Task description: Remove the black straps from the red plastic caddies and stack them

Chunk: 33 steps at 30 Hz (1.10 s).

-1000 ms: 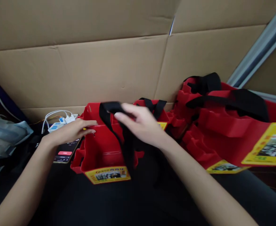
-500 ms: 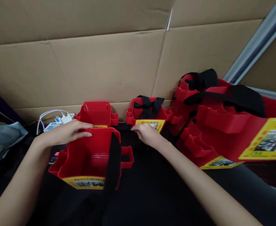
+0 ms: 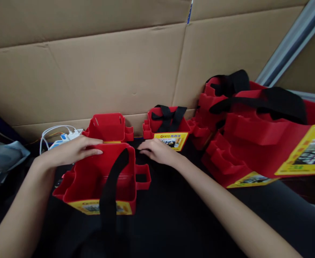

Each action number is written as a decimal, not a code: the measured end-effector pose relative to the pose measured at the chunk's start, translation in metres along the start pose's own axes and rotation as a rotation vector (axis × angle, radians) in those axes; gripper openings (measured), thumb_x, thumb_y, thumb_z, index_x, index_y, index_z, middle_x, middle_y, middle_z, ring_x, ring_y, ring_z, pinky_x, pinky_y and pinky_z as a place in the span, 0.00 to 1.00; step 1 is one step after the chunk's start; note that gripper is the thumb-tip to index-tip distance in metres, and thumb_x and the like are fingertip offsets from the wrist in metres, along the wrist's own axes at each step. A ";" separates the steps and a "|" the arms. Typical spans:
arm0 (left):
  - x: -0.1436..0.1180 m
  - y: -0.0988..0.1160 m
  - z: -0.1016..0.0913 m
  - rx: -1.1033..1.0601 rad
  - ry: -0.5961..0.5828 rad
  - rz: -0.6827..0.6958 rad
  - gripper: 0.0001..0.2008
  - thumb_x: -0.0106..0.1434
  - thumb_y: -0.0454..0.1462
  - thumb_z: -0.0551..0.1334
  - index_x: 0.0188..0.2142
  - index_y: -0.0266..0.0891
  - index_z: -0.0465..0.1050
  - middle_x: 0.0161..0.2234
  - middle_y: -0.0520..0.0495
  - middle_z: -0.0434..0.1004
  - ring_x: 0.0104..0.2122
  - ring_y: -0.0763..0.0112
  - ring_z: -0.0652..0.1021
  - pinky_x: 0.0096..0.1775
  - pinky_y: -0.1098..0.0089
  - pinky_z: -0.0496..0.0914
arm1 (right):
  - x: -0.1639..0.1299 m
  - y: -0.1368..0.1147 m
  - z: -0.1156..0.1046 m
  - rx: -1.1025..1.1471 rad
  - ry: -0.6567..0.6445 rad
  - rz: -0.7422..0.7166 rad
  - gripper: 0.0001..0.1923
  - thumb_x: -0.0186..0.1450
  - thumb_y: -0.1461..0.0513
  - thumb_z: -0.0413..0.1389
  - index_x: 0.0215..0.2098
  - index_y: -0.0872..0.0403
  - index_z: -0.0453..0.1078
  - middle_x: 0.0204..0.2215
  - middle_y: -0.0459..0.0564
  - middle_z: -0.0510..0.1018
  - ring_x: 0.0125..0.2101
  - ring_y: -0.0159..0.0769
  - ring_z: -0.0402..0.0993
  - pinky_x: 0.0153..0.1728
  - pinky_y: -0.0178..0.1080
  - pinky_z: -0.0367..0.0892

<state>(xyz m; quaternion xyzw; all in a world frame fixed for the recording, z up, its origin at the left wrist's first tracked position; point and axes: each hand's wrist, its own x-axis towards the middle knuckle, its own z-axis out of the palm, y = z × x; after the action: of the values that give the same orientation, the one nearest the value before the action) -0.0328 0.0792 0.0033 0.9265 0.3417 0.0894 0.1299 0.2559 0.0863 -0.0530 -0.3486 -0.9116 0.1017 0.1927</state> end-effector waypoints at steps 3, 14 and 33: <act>0.001 -0.002 0.000 0.001 -0.001 0.015 0.11 0.64 0.41 0.53 0.34 0.37 0.70 0.33 0.50 0.76 0.30 0.73 0.73 0.32 0.74 0.63 | -0.028 0.014 -0.001 -0.033 0.005 0.082 0.13 0.66 0.58 0.50 0.44 0.56 0.68 0.43 0.52 0.73 0.40 0.35 0.71 0.42 0.43 0.68; -0.001 0.002 0.001 0.002 0.011 0.022 0.10 0.64 0.40 0.54 0.37 0.38 0.70 0.35 0.50 0.77 0.31 0.74 0.73 0.34 0.74 0.64 | 0.020 -0.020 -0.007 0.044 0.014 -0.077 0.14 0.66 0.62 0.46 0.47 0.51 0.69 0.47 0.47 0.73 0.47 0.30 0.68 0.49 0.35 0.63; -0.002 0.001 0.001 0.004 -0.002 -0.006 0.12 0.64 0.41 0.53 0.38 0.37 0.71 0.34 0.49 0.77 0.30 0.72 0.74 0.35 0.72 0.64 | 0.012 -0.010 -0.005 -0.232 0.093 -0.045 0.13 0.66 0.64 0.47 0.44 0.51 0.70 0.43 0.47 0.76 0.45 0.33 0.70 0.46 0.38 0.65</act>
<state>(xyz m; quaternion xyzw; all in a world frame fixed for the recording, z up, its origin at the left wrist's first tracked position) -0.0329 0.0768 0.0026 0.9258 0.3444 0.0873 0.1289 0.2440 0.0874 -0.0417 -0.3524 -0.9148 -0.0248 0.1955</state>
